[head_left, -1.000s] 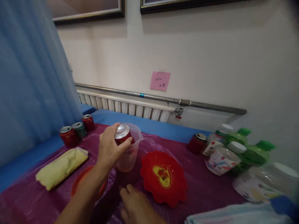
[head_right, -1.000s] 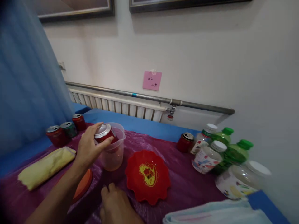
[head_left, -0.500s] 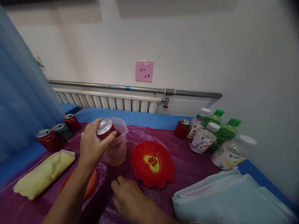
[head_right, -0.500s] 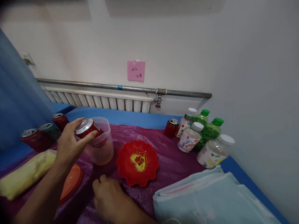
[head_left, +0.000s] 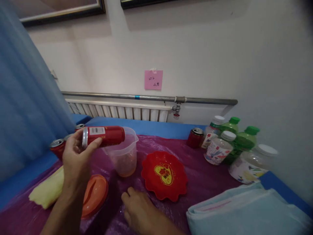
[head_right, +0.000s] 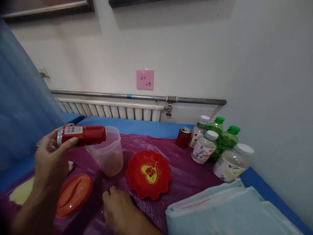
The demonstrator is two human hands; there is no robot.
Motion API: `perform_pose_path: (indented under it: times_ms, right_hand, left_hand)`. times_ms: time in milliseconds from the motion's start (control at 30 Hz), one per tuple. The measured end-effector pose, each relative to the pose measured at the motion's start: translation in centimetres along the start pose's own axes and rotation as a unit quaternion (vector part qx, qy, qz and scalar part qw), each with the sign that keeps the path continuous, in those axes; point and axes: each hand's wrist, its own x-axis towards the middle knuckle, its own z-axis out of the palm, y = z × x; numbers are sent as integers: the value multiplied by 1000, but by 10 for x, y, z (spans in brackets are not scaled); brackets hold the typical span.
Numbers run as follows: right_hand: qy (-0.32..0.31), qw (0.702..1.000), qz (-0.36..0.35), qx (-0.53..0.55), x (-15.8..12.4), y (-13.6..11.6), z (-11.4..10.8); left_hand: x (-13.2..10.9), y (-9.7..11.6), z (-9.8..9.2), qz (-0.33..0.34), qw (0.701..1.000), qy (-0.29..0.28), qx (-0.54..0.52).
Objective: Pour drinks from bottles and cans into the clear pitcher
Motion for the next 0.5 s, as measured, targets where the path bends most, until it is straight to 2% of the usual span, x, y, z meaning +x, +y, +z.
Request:
perform_pose_path:
  times_ms: [133,267,400,500]
  right_hand:
    - [6,1000,3,19,0,2,3]
    - [11,999,2,43,0,5,10]
    - [35,997,5,62,0,5,14]
    - [41,998,3,46,3,7,18]
  left_hand:
    - [6,-5,-31,-17,999,-46,-1]
    - [13,-21,-55,-102,988,-109,28]
    - [15,-29,-66,-121,973,-177,90]
    - [20,-40,-64,-128,970,-167,124]
